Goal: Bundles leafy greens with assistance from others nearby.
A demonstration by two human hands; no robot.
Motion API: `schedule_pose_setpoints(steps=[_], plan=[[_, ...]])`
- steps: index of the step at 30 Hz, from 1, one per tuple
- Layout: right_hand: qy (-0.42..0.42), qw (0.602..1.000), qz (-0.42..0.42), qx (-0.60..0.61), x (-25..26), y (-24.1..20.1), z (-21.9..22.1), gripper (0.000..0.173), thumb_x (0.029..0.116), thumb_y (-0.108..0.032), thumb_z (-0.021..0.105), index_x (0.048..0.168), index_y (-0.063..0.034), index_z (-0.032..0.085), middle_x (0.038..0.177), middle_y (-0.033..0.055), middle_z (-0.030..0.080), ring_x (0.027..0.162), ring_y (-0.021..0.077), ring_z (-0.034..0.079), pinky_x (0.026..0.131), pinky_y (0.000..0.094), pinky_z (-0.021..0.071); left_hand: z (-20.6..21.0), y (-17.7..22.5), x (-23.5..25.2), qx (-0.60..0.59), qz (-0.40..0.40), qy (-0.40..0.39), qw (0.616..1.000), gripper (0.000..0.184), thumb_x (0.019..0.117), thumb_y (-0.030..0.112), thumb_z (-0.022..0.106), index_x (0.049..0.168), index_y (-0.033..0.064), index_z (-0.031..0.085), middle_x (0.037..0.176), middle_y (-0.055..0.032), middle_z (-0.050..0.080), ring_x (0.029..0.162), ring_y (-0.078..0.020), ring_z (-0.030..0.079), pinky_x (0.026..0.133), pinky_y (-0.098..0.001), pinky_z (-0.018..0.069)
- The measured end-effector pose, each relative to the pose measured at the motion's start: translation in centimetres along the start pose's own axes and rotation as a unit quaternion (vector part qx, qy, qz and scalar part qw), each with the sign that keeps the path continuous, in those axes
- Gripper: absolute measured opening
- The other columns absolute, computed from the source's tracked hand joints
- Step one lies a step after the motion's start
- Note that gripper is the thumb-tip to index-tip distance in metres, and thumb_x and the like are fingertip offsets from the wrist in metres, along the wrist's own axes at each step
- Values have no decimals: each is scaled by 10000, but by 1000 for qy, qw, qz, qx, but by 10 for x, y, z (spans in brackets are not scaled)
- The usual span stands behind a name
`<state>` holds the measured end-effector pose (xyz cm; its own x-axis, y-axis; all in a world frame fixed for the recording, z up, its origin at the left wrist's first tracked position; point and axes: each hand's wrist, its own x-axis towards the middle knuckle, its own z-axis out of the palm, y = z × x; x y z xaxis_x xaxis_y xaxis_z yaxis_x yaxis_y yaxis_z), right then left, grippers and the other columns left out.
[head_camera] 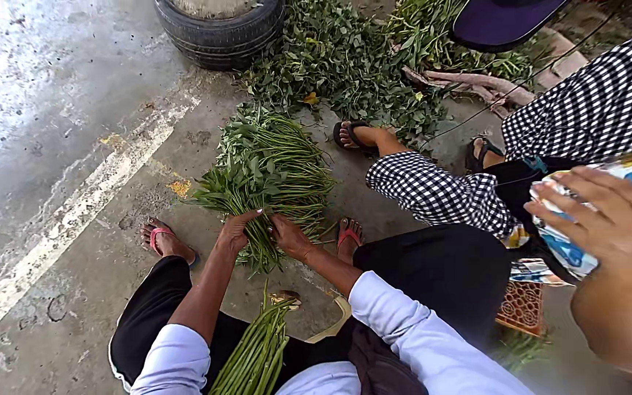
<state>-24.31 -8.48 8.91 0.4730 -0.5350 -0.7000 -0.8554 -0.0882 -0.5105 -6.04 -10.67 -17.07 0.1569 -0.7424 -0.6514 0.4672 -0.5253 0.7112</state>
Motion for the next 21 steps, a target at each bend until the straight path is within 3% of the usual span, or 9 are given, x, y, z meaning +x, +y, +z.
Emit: schedule_pose_setpoints(steps=[1, 2, 4, 6, 11, 14, 17, 19, 21], plan=[[162, 976, -145, 30, 81, 65, 63, 426, 1118, -95, 369, 1436, 181, 432, 1419, 346, 541, 1361, 382, 532, 1169, 378, 363, -1, 1, 1, -5, 7, -3, 1000, 386, 889, -39, 711, 1252, 8, 587, 1058, -137, 718, 936, -224, 709, 831, -408, 599], [308, 908, -276, 61, 164, 119, 116, 438, 1094, -190, 448, 1337, 158, 555, 1239, 332, 646, 1179, 404, 651, 1066, 432, 490, -2, 1, 2, -7, 16, -11, 1000, 373, 888, -43, 708, 1239, 3, 588, 1054, -142, 720, 933, -229, 709, 832, -410, 598], [239, 935, -230, 128, 218, 142, 128, 482, 1069, -331, 538, 1394, 23, 582, 1340, 242, 621, 1276, 362, 593, 1118, 513, 442, -6, 2, 4, 3, 38, -34, 999, 370, 882, -54, 703, 1230, -4, 588, 1053, -151, 722, 940, -237, 708, 840, -412, 596], [248, 931, -189, 188, 220, 140, 112, 439, 1055, -337, 559, 1322, -2, 655, 1311, 219, 638, 1251, 341, 600, 1099, 522, 448, -6, 5, 5, 37, 67, -37, 996, 429, 858, -70, 727, 1253, 3, 578, 1060, -136, 720, 951, -220, 704, 850, -401, 594], [327, 829, -173, 419, 212, 128, 78, 412, 1105, -253, 460, 1374, 50, 537, 1211, 243, 655, 1123, 299, 657, 991, 478, 530, 8, 2, -4, 156, 136, -72, 976, 713, 740, -103, 818, 1370, -22, 495, 1230, -144, 656, 1108, -177, 657, 964, -365, 561], [269, 764, -194, 553, 220, 118, 76, 352, 1098, -180, 466, 1390, 11, 516, 1210, 154, 630, 1067, 194, 633, 934, 401, 548, 9, 0, -8, 165, 133, -98, 972, 733, 727, -71, 848, 1367, -30, 494, 1219, -146, 675, 1120, -187, 672, 979, -367, 573], [232, 781, -213, 539, 225, 117, 71, 341, 1068, -127, 510, 1346, 67, 546, 1164, 163, 658, 1021, 157, 645, 926, 350, 547, 6, 7, -15, 152, 95, -133, 975, 692, 768, -45, 815, 1378, -24, 489, 1228, -135, 680, 1122, -202, 674, 977, -394, 578], [212, 793, -235, 520, 222, 118, 65, 347, 1073, -142, 501, 1330, 86, 548, 1131, 154, 651, 955, 131, 635, 864, 316, 549, 4, 10, -19, 126, 81, -156, 976, 578, 790, -39, 767, 1322, -23, 541, 1151, -130, 713, 1047, -213, 702, 922, -405, 600], [197, 806, -244, 502, 218, 122, 63, 388, 1107, -207, 442, 1345, 84, 541, 1156, 172, 639, 979, 154, 640, 894, 334, 550, 3, 10, -18, 103, 83, -185, 974, 459, 829, -21, 696, 1273, -16, 577, 1066, -117, 734, 959, -209, 720, 865, -383, 614]])
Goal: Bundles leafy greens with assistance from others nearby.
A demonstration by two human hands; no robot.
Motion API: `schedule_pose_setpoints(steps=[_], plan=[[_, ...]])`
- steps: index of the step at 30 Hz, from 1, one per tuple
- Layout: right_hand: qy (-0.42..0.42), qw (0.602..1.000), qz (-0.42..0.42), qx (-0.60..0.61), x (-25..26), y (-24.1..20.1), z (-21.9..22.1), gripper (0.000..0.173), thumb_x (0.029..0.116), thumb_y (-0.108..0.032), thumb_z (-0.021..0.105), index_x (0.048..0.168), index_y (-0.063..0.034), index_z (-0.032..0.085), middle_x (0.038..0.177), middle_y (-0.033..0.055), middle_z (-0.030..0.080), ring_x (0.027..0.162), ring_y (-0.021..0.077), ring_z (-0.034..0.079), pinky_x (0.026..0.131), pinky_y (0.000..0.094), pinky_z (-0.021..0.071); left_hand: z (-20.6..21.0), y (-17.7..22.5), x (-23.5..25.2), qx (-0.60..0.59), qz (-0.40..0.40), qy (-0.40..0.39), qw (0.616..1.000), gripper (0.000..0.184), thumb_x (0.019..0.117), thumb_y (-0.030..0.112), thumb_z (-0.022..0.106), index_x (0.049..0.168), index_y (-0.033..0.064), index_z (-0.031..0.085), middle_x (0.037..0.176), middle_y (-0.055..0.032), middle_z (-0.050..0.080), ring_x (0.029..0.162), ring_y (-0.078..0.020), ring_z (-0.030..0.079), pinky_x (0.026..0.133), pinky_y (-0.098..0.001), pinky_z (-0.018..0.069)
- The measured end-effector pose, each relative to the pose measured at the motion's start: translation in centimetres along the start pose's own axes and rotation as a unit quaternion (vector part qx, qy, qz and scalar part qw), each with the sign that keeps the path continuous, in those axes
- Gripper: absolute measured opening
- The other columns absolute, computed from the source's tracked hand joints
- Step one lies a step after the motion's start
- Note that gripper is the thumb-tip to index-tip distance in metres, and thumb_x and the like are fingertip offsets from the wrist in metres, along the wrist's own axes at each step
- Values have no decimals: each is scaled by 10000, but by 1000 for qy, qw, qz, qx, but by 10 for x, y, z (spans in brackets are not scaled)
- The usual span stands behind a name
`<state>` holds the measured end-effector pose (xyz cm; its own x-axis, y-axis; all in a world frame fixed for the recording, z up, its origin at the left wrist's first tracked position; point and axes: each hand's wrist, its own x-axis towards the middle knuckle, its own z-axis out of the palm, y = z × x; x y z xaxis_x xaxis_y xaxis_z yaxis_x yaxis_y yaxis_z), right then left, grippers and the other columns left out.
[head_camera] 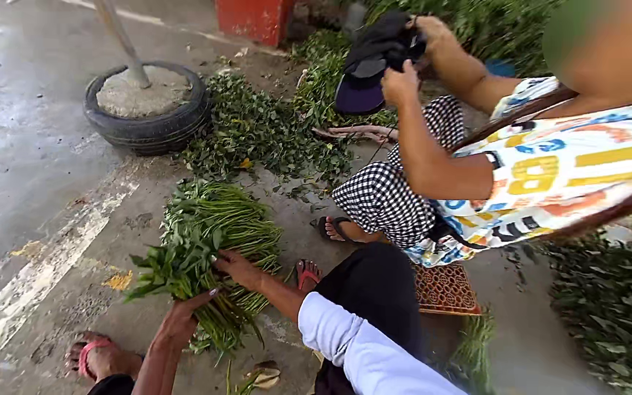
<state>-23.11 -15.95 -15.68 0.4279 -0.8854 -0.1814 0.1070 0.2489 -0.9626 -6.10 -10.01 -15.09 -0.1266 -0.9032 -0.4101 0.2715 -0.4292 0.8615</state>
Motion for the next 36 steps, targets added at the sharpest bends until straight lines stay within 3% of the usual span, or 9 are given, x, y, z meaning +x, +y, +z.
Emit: schedule_pose_setpoints(steps=[4, 7, 11, 15, 18, 22, 27, 33, 36], plan=[[-23, 989, 9, -146, -10, 33, -18, 459, 1121, -266, 409, 1357, 91, 575, 1331, 268, 624, 1237, 298, 613, 1097, 454, 453, -3, 16, 0, -57, 55, -29, 996, 332, 842, 29, 634, 1174, 27, 632, 951, -97, 760, 869, -210, 747, 804, -363, 633], [55, 980, 66, -180, -23, 46, -33, 494, 1126, -314, 365, 1346, 70, 585, 1315, 274, 622, 1228, 344, 602, 1081, 505, 446, -13, 37, -7, -95, 128, -12, 987, 291, 873, 49, 639, 1164, 55, 659, 960, -82, 767, 891, -204, 752, 831, -361, 635], [98, 956, -30, -276, -26, -13, -35, 460, 1099, -293, 467, 1438, 5, 555, 1445, 212, 580, 1355, 308, 553, 1164, 469, 411, -19, 51, -15, -53, 194, 116, 973, 268, 951, -30, 544, 1210, 24, 587, 987, -54, 752, 910, -160, 739, 842, -326, 626], [-49, 919, -127, -370, -32, -47, 12, 931, 870, -340, 820, 1600, -27, 333, 1659, 186, 327, 1562, 345, 248, 1256, 592, 208, 11, 55, -16, -57, 204, 210, 955, 292, 953, -42, 616, 1239, 6, 583, 1004, -45, 727, 902, -127, 715, 831, -320, 617], [4, 894, -183, -410, -52, -35, 52, 1172, 754, -331, 910, 1630, 0, 206, 1697, 203, 212, 1582, 339, 193, 1256, 627, 169, 60, 70, -22, -108, 210, 231, 944, 298, 964, -27, 625, 1254, -4, 561, 1025, -59, 712, 917, -125, 707, 839, -324, 613], [106, 869, -253, -413, -58, -35, 50, 1067, 779, -214, 848, 1621, 17, 234, 1696, 218, 202, 1588, 349, 164, 1260, 650, 109, 107, 79, -34, -198, 212, 233, 928, 213, 1041, 66, 549, 1239, -2, 589, 1064, -82, 734, 970, -163, 721, 869, -348, 609], [116, 777, -356, -506, -52, -72, 0, 841, 795, 36, 738, 1568, -112, 442, 1652, 143, 363, 1559, 344, 270, 1233, 710, 133, 140, 75, -58, -232, 247, 202, 919, 245, 1086, 135, 478, 1267, 10, 585, 1143, -91, 708, 1050, -177, 696, 936, -371, 584], [153, 854, -318, -382, -94, -67, 21, 824, 839, 79, 656, 1586, 49, 309, 1671, 269, 228, 1569, 390, 212, 1279, 569, 199, 161, 81, -67, -246, 294, 171, 908, 224, 1071, 68, 482, 1267, 3, 569, 1101, -102, 739, 1038, -206, 724, 937, -386, 601], [110, 830, -353, -416, -98, -68, 3, 885, 790, 33, 739, 1572, 67, 326, 1655, 271, 273, 1560, 378, 250, 1286, 531, 201, 161, 71, -75, -226, 301, 172, 910, 222, 1061, 50, 499, 1258, -16, 577, 1099, -117, 740, 1024, -218, 729, 919, -398, 609]])
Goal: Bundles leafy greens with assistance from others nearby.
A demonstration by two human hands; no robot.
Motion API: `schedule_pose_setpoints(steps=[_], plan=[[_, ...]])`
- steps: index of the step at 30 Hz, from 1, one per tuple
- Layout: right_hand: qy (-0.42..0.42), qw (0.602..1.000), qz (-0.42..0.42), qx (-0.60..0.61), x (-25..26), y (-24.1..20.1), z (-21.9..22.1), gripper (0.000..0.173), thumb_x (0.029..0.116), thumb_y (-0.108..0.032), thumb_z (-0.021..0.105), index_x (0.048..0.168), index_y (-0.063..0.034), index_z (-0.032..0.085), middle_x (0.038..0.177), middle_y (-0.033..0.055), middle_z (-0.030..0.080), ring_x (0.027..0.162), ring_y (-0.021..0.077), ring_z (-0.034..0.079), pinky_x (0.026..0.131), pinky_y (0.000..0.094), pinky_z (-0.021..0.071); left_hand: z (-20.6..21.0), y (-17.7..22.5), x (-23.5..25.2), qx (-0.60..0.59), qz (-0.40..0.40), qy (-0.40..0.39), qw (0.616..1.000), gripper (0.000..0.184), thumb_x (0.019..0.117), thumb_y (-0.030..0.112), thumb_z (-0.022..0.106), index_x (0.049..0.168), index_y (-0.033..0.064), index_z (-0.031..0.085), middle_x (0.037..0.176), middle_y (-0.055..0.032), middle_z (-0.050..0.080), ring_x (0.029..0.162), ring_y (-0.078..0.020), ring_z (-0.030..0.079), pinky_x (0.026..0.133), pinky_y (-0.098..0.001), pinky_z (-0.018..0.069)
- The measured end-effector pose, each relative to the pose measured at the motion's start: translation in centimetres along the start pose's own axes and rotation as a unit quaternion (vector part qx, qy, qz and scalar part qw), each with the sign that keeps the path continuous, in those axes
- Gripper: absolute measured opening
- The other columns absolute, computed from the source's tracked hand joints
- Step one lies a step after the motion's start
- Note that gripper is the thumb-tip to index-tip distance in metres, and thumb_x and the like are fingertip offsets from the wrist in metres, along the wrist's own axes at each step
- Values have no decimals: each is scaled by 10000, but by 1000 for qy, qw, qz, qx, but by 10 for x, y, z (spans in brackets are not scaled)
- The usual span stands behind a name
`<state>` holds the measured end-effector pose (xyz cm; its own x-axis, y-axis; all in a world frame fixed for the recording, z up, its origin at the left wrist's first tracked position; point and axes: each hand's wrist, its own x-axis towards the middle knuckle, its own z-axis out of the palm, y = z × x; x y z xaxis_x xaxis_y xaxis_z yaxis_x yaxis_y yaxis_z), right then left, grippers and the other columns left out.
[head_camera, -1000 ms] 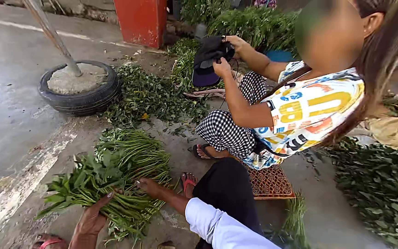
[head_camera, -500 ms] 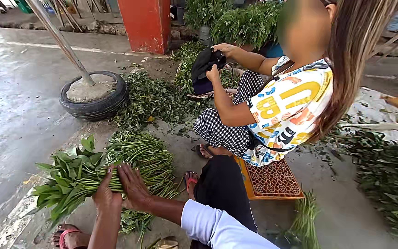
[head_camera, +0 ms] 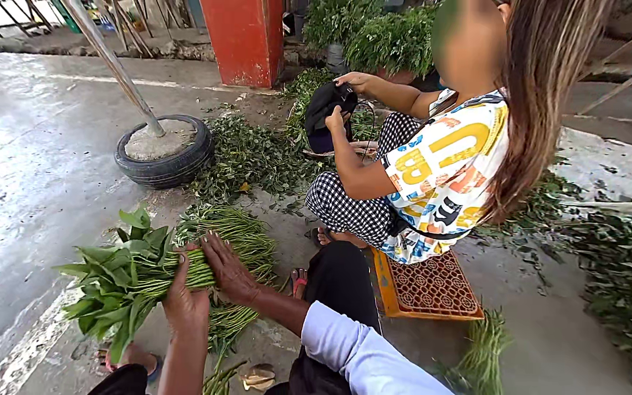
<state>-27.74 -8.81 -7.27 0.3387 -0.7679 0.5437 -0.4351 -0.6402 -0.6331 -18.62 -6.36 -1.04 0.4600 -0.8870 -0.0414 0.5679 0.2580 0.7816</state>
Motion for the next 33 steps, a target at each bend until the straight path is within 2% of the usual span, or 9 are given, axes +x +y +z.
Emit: schedule_pose_setpoints(steps=[5, 8, 14, 17, 20, 22, 25, 29, 33], plan=[[-7, 996, -79, -37, 4, 23, -23, 873, 747, -135, 836, 1523, 3, 460, 1562, 168, 492, 1499, 335, 398, 1258, 591, 227, -4, 10, -26, -39, -36, -27, 998, 247, 1103, 142, 412, 1226, 22, 590, 1102, -110, 733, 1021, -221, 726, 901, -422, 613], [11, 999, -27, -37, -5, 7, -16, 696, 734, -6, 789, 1402, -9, 594, 1265, 201, 686, 1224, 365, 639, 1102, 524, 464, 2, 21, -33, -66, -77, 26, 994, 250, 1107, 197, 413, 1172, 39, 595, 1039, -99, 725, 969, -212, 727, 856, -413, 622], [-64, 997, -12, -50, -12, -6, -29, 631, 756, 42, 751, 1367, 28, 593, 1280, 226, 671, 1201, 377, 646, 994, 558, 500, -6, 11, -58, 24, 35, 6, 999, 246, 1059, 73, 517, 1288, -13, 534, 1137, -110, 703, 1052, -200, 701, 933, -407, 594], [-70, 991, -51, -99, 7, -3, -55, 545, 783, 60, 725, 1317, 15, 633, 1192, 221, 698, 1123, 390, 675, 917, 578, 531, -9, 11, -84, 246, 112, -40, 962, 232, 1021, 112, 565, 1153, -77, 590, 1139, -50, 691, 1133, -65, 630, 1047, -278, 492], [-71, 972, -81, -208, 43, 6, -93, 419, 905, 39, 648, 1322, -7, 644, 1187, 238, 694, 1103, 428, 675, 892, 611, 527, -25, 13, -92, 399, 19, -156, 904, 650, 1048, 263, 512, 1555, -85, 300, 1571, -230, 416, 1453, -226, 413, 1200, -340, 320], [-103, 949, -59, -292, 71, 8, -117, 406, 961, 37, 575, 1363, -19, 609, 1240, 248, 670, 1144, 448, 653, 930, 632, 507, -45, 2, -90, 409, -69, -194, 889, 783, 1025, 277, 583, 1621, 9, 152, 1483, -193, 537, 1306, -221, 587, 1089, -370, 492], [-139, 907, -86, -388, 105, 8, -141, 359, 955, 83, 557, 1308, 28, 600, 1193, 288, 659, 1113, 495, 643, 916, 669, 486, -50, 13, -98, 391, -178, -336, 838, 655, 996, 164, 631, 1553, -30, 346, 1448, -208, 562, 1258, -263, 624, 1058, -413, 522], [-203, 852, -245, -415, 116, -18, -148, 254, 932, 109, 570, 1174, 59, 629, 1049, 308, 667, 986, 512, 666, 853, 679, 493, -12, 86, -98, 432, -1, -349, 832, 581, 968, 193, 695, 1497, 53, 499, 1493, -108, 553, 1313, -200, 588, 1088, -380, 507], [-242, 781, -467, -337, 107, -65, -145, 202, 971, 74, 533, 1118, 5, 654, 945, 226, 679, 915, 430, 687, 805, 602, 525, -9, 134, -48, 532, 137, -314, 774, 957, 863, 299, 827, 1619, 90, 281, 1612, -94, 415, 1482, -191, 397, 1222, -436, 342]])
